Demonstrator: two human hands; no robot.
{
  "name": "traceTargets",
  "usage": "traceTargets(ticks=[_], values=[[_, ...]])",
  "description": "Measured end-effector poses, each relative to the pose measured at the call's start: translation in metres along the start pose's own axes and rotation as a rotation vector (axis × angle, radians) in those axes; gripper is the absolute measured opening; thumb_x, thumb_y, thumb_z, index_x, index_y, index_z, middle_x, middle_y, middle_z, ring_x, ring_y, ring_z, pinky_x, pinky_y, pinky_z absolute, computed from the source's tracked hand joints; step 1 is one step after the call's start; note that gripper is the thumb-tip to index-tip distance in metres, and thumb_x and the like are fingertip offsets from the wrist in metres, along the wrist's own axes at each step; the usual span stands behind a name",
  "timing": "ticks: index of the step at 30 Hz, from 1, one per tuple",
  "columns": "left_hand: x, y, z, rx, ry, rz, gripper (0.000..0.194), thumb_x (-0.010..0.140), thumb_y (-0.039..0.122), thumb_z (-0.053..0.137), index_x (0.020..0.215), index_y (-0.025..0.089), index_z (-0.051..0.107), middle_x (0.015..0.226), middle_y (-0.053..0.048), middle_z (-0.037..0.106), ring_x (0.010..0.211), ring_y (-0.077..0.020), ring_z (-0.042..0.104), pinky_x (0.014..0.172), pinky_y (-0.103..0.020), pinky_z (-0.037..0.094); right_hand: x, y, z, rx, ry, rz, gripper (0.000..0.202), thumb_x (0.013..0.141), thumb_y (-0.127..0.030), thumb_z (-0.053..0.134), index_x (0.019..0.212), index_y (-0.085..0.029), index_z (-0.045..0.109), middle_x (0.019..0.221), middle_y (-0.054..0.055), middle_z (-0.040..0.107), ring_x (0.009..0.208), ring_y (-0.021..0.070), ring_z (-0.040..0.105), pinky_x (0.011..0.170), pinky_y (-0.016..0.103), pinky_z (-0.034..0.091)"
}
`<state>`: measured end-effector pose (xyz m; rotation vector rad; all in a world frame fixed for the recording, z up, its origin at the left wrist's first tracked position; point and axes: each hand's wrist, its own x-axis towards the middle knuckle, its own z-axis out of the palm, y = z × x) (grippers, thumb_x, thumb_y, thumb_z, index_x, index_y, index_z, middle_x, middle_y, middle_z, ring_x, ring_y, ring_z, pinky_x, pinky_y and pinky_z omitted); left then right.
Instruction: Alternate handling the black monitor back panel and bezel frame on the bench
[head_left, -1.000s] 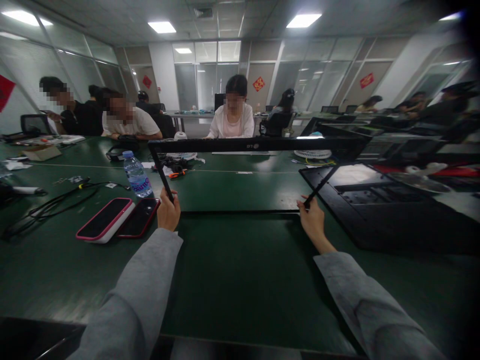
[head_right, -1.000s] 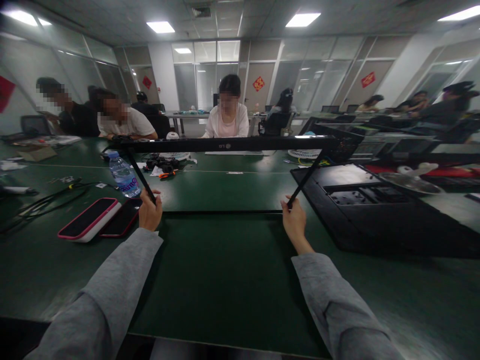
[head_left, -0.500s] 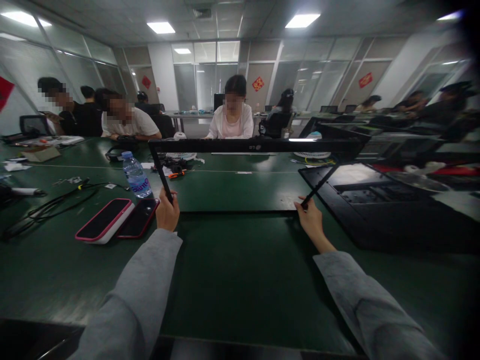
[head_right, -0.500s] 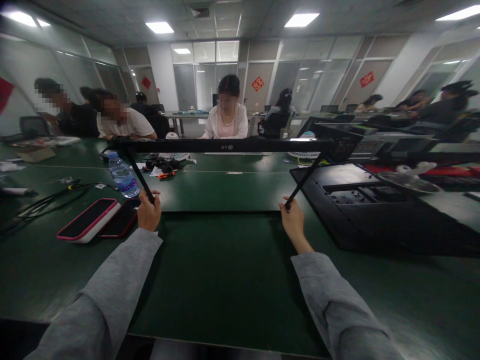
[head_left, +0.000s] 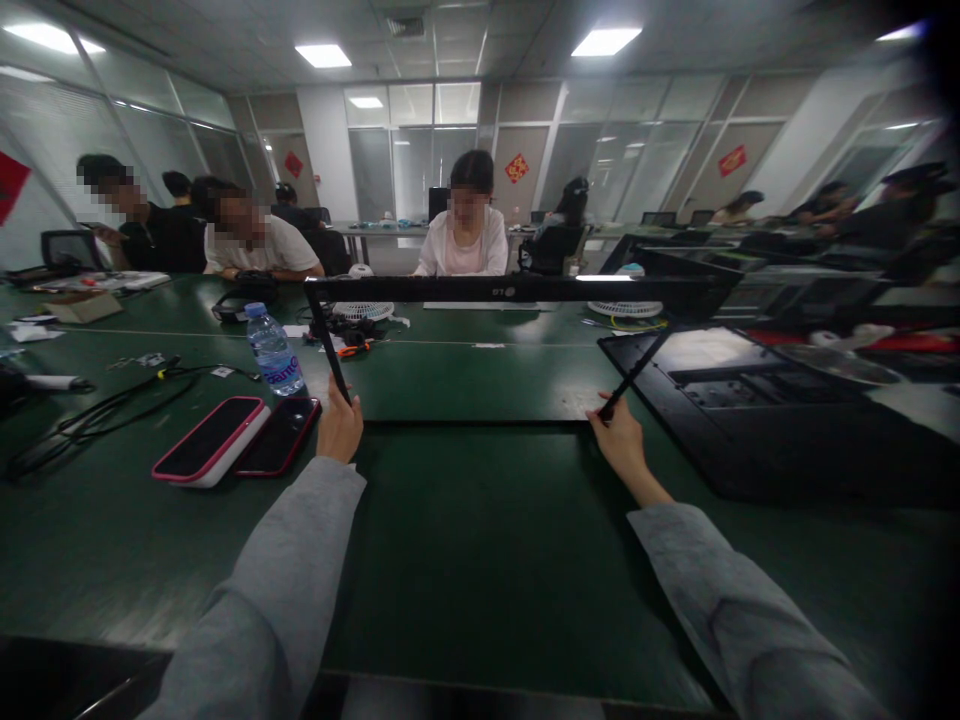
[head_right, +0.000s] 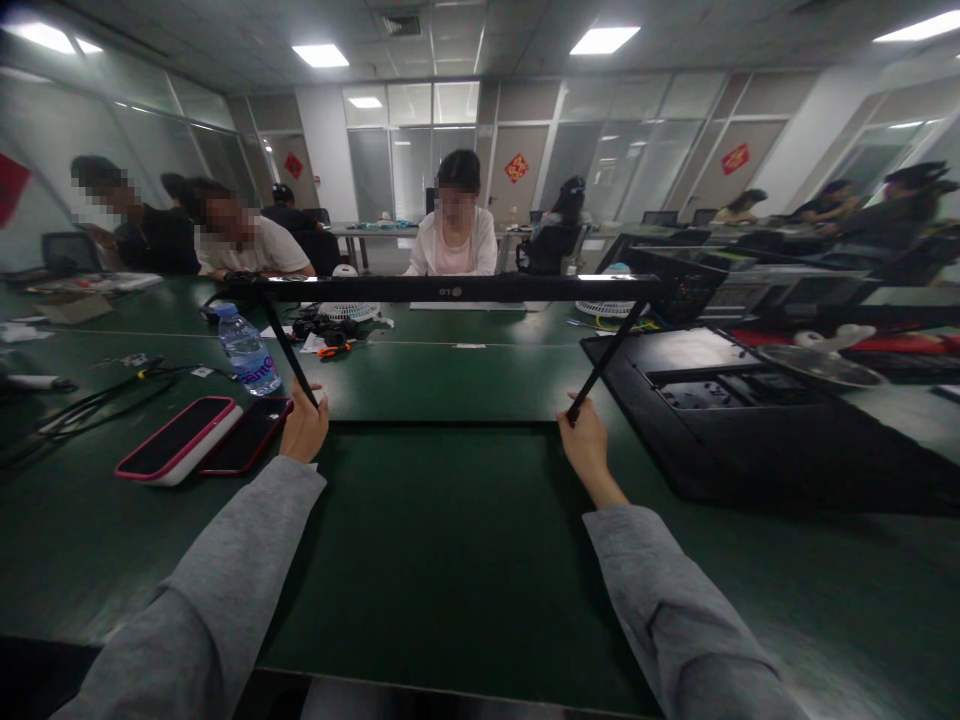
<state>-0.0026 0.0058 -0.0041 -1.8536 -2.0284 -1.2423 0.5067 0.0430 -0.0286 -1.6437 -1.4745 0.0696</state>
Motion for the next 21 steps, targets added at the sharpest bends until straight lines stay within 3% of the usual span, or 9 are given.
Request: traceTargets(ticks=[7,14,21], values=[[-0.001,-0.002,0.000,0.092,-0.116,-0.032,0.054,0.098,0.031,0.037,0.145,0.005,0.031,0.124,-0.025,0.063,0.088,-0.0314,0.073,0.071,-0.040,0.056,-0.001,-0.003,0.000,0.001,-0.020,0.007,0.055,0.082,-0.043,0.055,0.130,-0.016,0.053,0.092,0.011,0.069,0.085,0.0295,0.066,0.084,0.048,0.052],[0.000,0.009,-0.008,0.097,-0.151,-0.102,0.058,0.101,0.036,0.033,0.148,0.003,0.030,0.109,-0.021,0.070,0.080,-0.0299,0.073,0.072,-0.041,0.055,-0.002,-0.005,-0.001,-0.031,0.010,0.039,0.054,0.084,-0.042,0.054,0.131,-0.018,0.054,0.099,0.013,0.070,0.086,0.0296,0.066,0.083,0.047,0.051],[0.000,0.008,-0.009,0.041,-0.082,-0.068,0.058,0.101,0.042,0.035,0.151,0.012,0.038,0.113,-0.020,0.071,0.078,-0.0284,0.071,0.071,-0.040,0.055,-0.003,-0.007,-0.002,-0.106,0.034,0.095,0.055,0.086,-0.042,0.051,0.135,-0.018,0.054,0.099,0.014,0.070,0.084,0.0296,0.065,0.081,0.044,0.049]])
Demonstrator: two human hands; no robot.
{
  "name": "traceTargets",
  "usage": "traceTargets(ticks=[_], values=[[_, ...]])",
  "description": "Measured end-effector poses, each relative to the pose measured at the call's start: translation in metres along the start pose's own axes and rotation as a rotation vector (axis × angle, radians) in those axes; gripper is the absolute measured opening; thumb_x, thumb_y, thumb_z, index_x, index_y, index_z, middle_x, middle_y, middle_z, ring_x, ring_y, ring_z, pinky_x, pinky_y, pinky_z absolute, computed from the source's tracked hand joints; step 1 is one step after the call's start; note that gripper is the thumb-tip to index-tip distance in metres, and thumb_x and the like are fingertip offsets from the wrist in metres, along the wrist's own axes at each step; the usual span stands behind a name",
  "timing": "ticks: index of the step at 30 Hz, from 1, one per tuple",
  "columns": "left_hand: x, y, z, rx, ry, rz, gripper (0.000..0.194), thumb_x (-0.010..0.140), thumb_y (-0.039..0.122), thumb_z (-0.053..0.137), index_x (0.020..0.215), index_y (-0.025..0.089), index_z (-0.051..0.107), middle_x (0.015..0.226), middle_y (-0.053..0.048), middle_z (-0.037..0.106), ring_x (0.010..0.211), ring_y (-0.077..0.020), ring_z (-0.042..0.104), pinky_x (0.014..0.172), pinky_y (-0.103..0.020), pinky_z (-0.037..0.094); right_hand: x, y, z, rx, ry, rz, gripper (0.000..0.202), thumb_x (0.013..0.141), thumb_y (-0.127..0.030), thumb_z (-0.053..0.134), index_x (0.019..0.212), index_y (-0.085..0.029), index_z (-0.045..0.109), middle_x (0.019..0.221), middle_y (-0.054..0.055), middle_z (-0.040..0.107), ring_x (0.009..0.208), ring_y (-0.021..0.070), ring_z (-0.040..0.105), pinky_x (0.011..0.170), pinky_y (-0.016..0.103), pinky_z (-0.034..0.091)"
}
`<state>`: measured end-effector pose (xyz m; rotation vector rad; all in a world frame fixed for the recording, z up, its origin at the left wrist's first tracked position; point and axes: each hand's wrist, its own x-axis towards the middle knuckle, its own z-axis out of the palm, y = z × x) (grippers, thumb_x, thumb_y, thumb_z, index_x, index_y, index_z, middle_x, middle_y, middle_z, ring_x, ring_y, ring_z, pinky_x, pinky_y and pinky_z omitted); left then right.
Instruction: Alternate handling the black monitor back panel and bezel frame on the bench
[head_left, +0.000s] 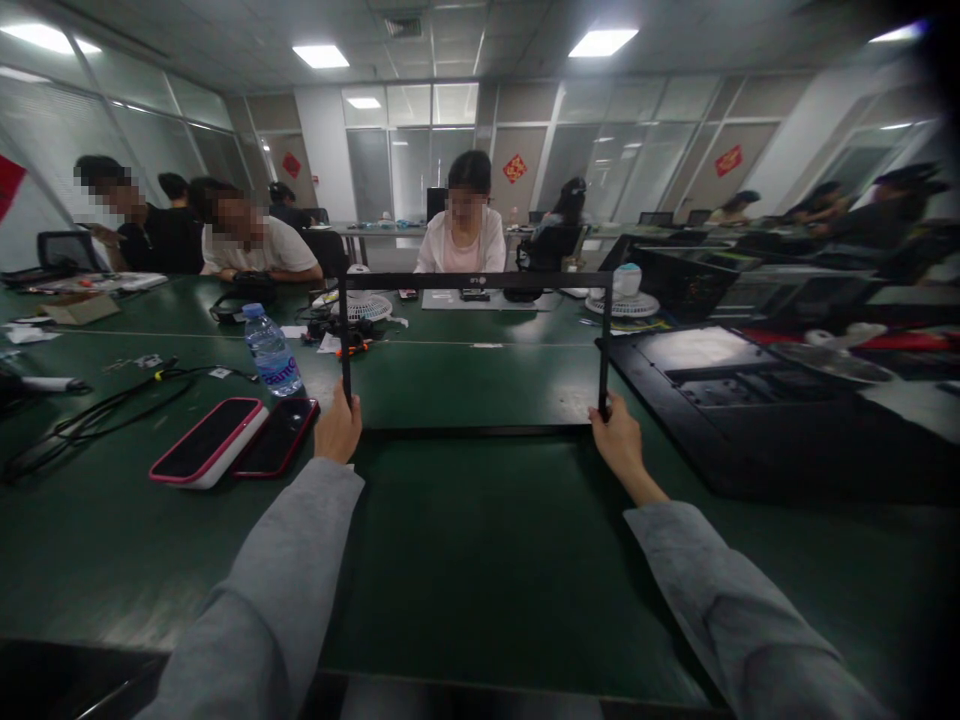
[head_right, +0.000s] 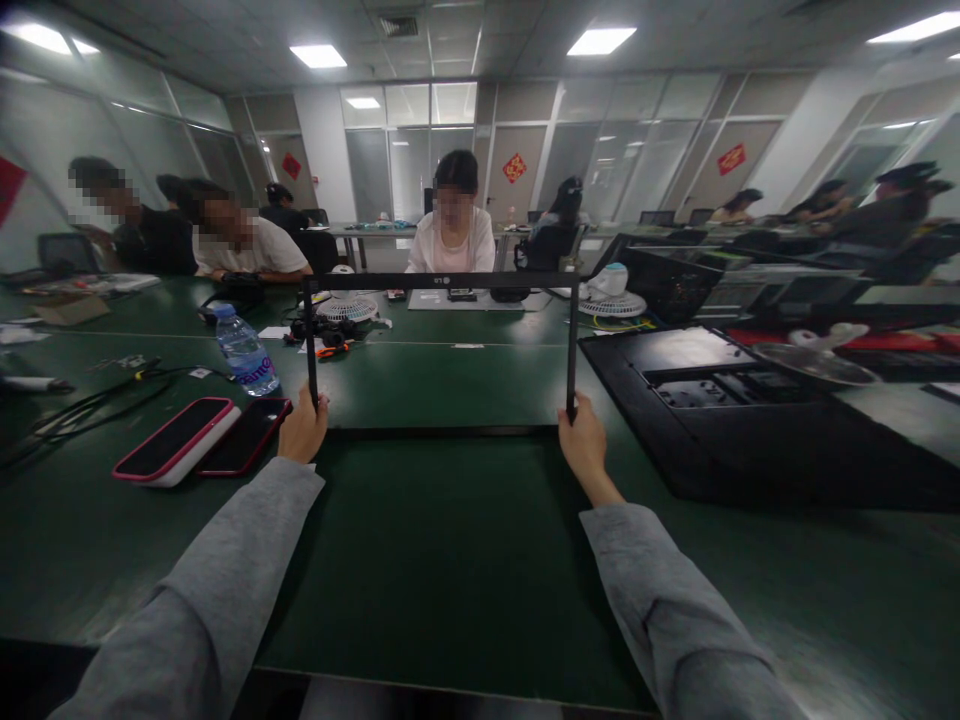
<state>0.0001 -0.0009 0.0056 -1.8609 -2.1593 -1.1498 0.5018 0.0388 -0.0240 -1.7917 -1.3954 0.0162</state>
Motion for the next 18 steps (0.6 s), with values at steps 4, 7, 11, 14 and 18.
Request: traceTargets(ticks=[4,7,11,14,18], values=[[0.001,-0.004,0.003,0.055,0.034,0.024,0.050,0.099,0.041,0.040,0.140,0.016,0.054,0.121,-0.019,0.066,0.093,-0.0294,0.069,0.076,-0.039,0.054,0.002,0.003,0.000,0.015,0.022,-0.002,0.057,0.086,-0.043,0.050,0.137,-0.016,0.054,0.088,0.010,0.068,0.077,0.0276,0.063,0.077,0.042,0.048],[0.001,-0.010,0.006,0.124,-0.036,0.007,0.043,0.096,0.040,0.046,0.131,0.021,0.064,0.114,-0.015,0.066,0.094,-0.0283,0.067,0.077,-0.038,0.054,0.005,0.009,0.003,0.012,-0.019,0.016,0.048,0.084,-0.043,0.051,0.123,-0.017,0.064,0.084,0.009,0.068,0.076,0.0270,0.062,0.076,0.041,0.048],[0.001,-0.018,0.010,0.186,-0.103,-0.009,0.036,0.094,0.040,0.050,0.119,0.024,0.071,0.105,-0.013,0.064,0.091,-0.0266,0.066,0.074,-0.035,0.053,0.009,0.018,0.008,-0.003,-0.047,0.009,0.042,0.082,-0.040,0.054,0.114,-0.018,0.068,0.091,0.011,0.070,0.081,0.0267,0.064,0.079,0.042,0.049],[0.001,-0.021,0.011,0.220,-0.113,0.005,0.033,0.093,0.039,0.052,0.113,0.023,0.073,0.104,-0.012,0.064,0.089,-0.0251,0.066,0.072,-0.034,0.053,0.010,0.023,0.012,-0.022,-0.036,-0.029,0.039,0.080,-0.036,0.056,0.109,-0.016,0.071,0.099,0.014,0.070,0.087,0.0271,0.063,0.084,0.043,0.049],[0.002,-0.022,0.012,0.262,-0.162,0.003,0.030,0.091,0.038,0.053,0.106,0.023,0.074,0.106,-0.012,0.064,0.092,-0.0244,0.066,0.076,-0.034,0.054,0.013,0.027,0.016,-0.061,-0.024,-0.054,0.036,0.079,-0.034,0.057,0.103,-0.013,0.074,0.098,0.015,0.067,0.085,0.0269,0.062,0.087,0.044,0.049]])
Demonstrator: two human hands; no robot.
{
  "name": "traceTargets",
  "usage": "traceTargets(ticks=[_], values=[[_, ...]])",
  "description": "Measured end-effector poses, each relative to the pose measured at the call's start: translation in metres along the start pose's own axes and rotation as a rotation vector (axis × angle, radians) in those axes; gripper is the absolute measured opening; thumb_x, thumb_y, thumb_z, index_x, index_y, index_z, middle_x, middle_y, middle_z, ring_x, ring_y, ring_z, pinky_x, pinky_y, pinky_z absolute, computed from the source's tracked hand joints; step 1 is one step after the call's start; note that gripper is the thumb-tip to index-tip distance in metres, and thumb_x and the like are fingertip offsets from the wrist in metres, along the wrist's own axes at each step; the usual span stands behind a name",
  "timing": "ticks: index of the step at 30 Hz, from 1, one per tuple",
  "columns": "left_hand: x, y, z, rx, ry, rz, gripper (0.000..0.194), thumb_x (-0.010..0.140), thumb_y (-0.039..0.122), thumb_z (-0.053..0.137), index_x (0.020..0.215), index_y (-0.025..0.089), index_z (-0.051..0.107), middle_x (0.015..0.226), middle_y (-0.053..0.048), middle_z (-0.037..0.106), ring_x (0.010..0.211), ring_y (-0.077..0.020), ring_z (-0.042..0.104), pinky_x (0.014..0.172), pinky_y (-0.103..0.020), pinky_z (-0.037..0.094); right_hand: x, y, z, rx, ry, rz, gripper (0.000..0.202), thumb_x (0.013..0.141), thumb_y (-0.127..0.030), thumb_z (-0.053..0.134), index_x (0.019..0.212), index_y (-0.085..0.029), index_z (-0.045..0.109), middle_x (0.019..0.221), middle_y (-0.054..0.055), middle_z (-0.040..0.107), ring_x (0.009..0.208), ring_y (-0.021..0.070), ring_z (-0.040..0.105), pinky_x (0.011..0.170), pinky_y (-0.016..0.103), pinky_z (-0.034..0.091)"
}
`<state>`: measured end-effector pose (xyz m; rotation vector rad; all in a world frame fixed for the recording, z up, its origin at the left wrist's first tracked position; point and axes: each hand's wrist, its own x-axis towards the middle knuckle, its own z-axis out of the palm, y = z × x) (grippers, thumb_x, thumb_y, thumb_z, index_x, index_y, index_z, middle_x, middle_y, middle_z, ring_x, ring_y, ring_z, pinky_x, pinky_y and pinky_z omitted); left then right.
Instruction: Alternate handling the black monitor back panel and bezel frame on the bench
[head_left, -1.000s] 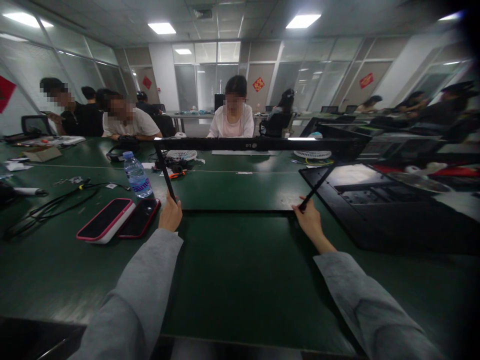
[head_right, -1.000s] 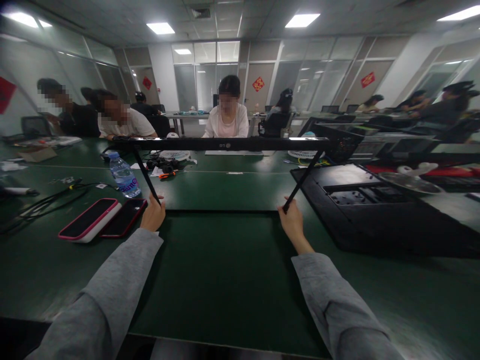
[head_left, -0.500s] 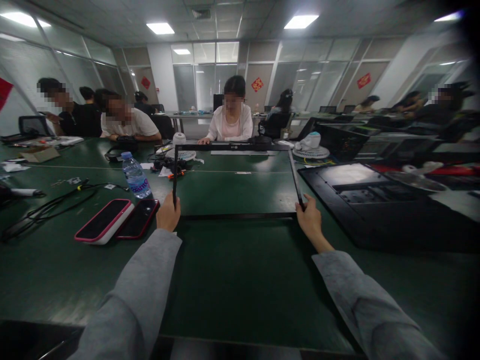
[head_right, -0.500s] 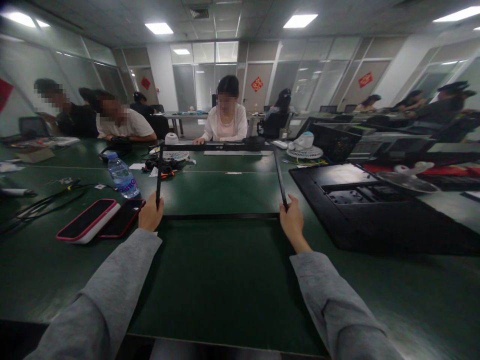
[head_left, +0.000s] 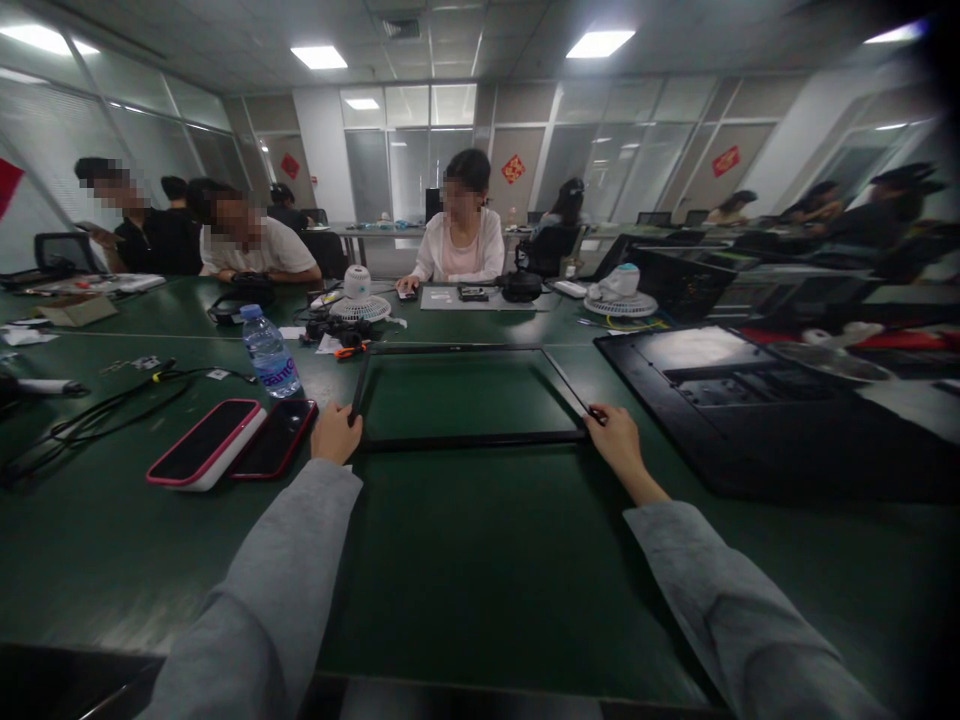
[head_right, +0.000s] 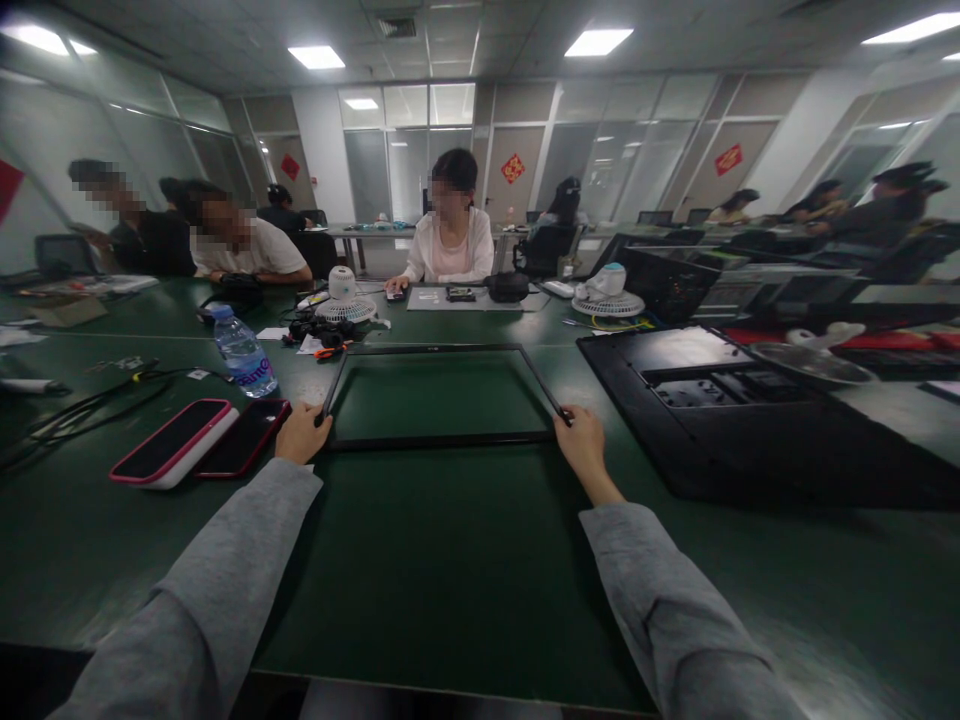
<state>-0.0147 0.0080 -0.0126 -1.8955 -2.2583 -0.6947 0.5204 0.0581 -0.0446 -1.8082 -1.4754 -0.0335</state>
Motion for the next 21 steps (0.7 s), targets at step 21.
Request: traceTargets(ticks=[21], values=[[0.000,0.005,-0.008,0.085,-0.155,-0.053,0.046,0.099,0.045,0.040,0.128,0.020,0.068,0.125,-0.013,0.062,0.110,-0.0251,0.064,0.091,-0.034,0.051,0.003,0.011,0.008,-0.078,-0.037,-0.024,0.030,0.079,-0.029,0.061,0.100,-0.014,0.076,0.099,0.015,0.063,0.089,0.0273,0.061,0.090,0.044,0.050]])
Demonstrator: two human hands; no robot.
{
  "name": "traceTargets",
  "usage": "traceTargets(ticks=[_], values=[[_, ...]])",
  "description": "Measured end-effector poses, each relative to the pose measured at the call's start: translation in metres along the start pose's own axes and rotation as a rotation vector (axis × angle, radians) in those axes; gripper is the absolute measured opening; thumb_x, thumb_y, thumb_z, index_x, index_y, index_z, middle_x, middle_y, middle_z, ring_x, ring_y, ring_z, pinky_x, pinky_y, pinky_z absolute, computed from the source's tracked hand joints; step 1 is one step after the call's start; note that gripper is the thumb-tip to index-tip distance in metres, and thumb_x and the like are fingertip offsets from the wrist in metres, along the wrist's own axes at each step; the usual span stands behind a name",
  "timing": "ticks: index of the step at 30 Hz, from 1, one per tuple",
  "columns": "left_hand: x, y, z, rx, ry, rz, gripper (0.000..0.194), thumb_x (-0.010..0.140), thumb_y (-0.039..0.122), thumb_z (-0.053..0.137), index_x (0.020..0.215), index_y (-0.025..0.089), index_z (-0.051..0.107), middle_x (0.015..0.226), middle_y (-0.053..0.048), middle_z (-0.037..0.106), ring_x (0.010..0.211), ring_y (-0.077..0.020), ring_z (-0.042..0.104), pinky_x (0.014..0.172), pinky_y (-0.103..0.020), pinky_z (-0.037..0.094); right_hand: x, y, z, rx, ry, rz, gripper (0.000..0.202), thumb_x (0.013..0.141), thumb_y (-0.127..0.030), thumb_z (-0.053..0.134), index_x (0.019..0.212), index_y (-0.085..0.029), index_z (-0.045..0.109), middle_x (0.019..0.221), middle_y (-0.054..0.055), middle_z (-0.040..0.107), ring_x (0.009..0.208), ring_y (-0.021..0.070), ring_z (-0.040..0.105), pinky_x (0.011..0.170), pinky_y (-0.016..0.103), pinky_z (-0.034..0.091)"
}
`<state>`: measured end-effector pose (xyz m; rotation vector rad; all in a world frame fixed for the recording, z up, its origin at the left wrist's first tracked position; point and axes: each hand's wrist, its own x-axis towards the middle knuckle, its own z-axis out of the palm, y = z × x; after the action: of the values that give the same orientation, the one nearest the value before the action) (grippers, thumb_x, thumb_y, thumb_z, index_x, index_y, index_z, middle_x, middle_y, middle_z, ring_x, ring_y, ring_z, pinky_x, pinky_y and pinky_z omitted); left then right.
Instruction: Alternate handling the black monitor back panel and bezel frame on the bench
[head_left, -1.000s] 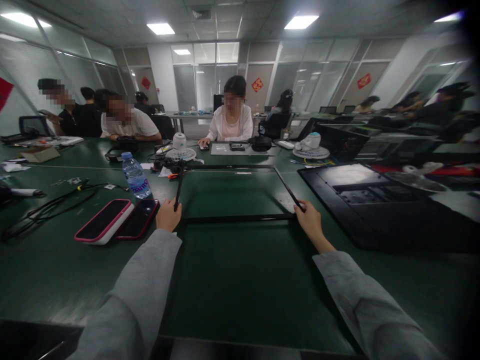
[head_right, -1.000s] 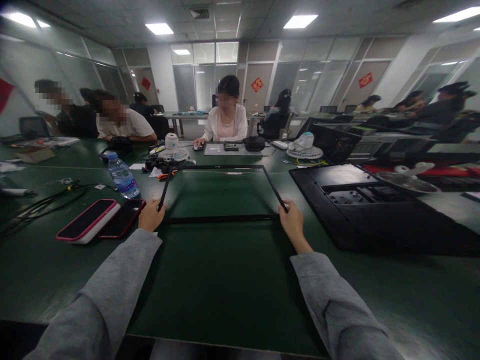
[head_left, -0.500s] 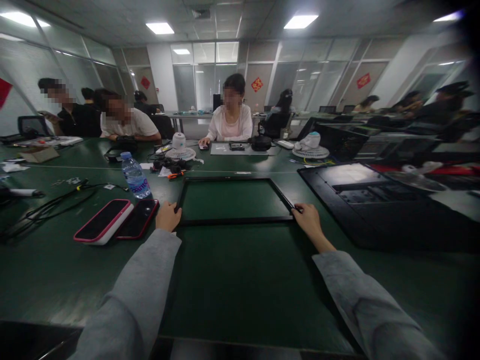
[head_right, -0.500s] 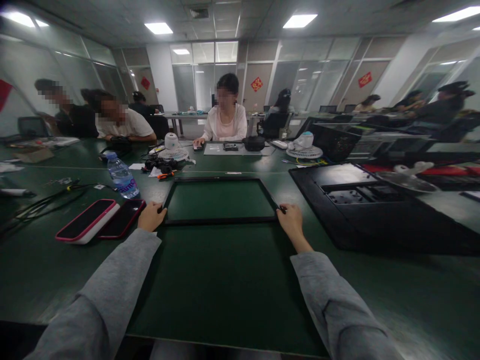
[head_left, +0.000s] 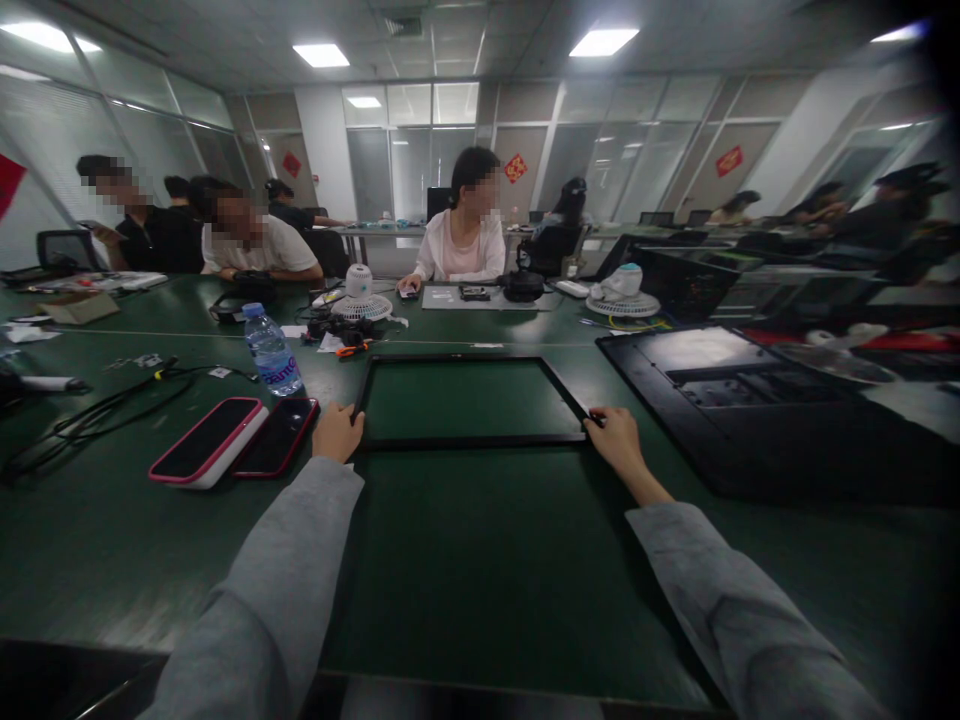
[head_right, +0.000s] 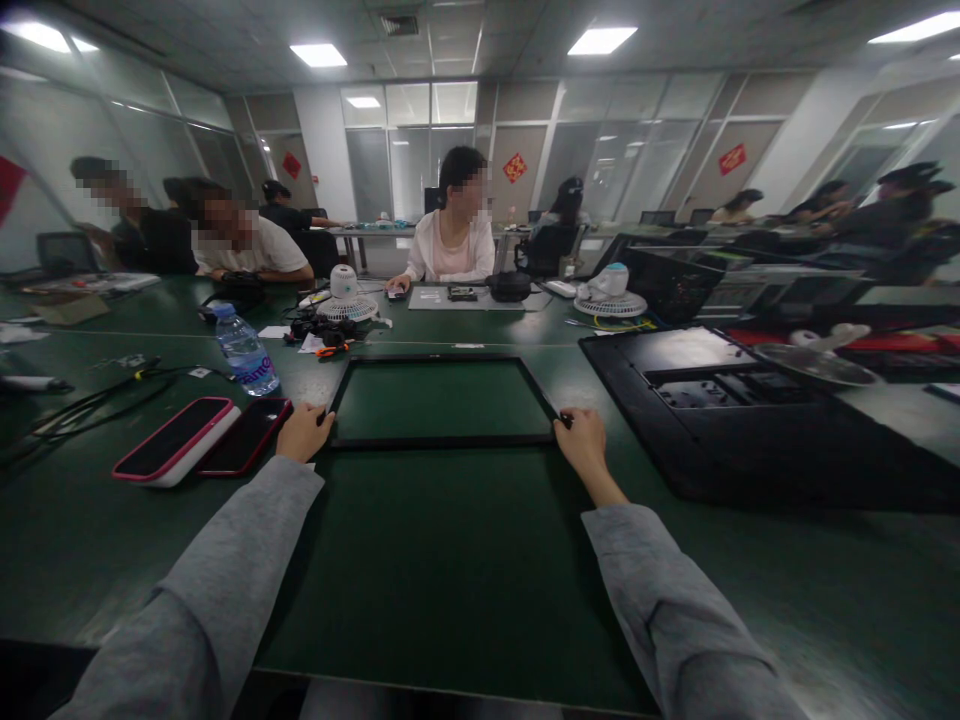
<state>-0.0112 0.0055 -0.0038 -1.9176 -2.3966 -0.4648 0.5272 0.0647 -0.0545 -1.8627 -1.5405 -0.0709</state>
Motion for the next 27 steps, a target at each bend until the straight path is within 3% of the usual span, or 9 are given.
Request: traceTargets(ticks=[8,15,27], values=[[-0.0030,0.0037,-0.0073,0.007,-0.016,-0.004,0.044,0.099,0.043,0.039,0.121,0.020,0.070,0.123,-0.013,0.062,0.107,-0.0266,0.066,0.086,-0.036,0.053,-0.0015,-0.0032,-0.0026,0.011,0.007,-0.010,0.028,0.079,-0.029,0.061,0.099,-0.015,0.075,0.097,0.014,0.063,0.083,0.0252,0.059,0.089,0.045,0.049],[-0.0019,0.0033,-0.0060,0.028,-0.024,0.010,0.043,0.100,0.040,0.037,0.124,0.020,0.067,0.125,-0.014,0.061,0.109,-0.0270,0.065,0.087,-0.036,0.053,-0.0020,-0.0080,-0.0042,0.004,-0.010,-0.026,0.029,0.081,-0.026,0.057,0.100,-0.012,0.073,0.103,0.018,0.067,0.098,0.0291,0.060,0.091,0.044,0.048],[-0.0027,0.0044,-0.0079,0.026,-0.034,-0.009,0.044,0.100,0.042,0.036,0.124,0.021,0.067,0.126,-0.014,0.061,0.110,-0.0269,0.065,0.088,-0.037,0.052,-0.0011,-0.0046,-0.0013,-0.025,-0.007,-0.031,0.028,0.079,-0.026,0.057,0.098,-0.014,0.074,0.102,0.017,0.067,0.100,0.0298,0.060,0.096,0.047,0.046]])
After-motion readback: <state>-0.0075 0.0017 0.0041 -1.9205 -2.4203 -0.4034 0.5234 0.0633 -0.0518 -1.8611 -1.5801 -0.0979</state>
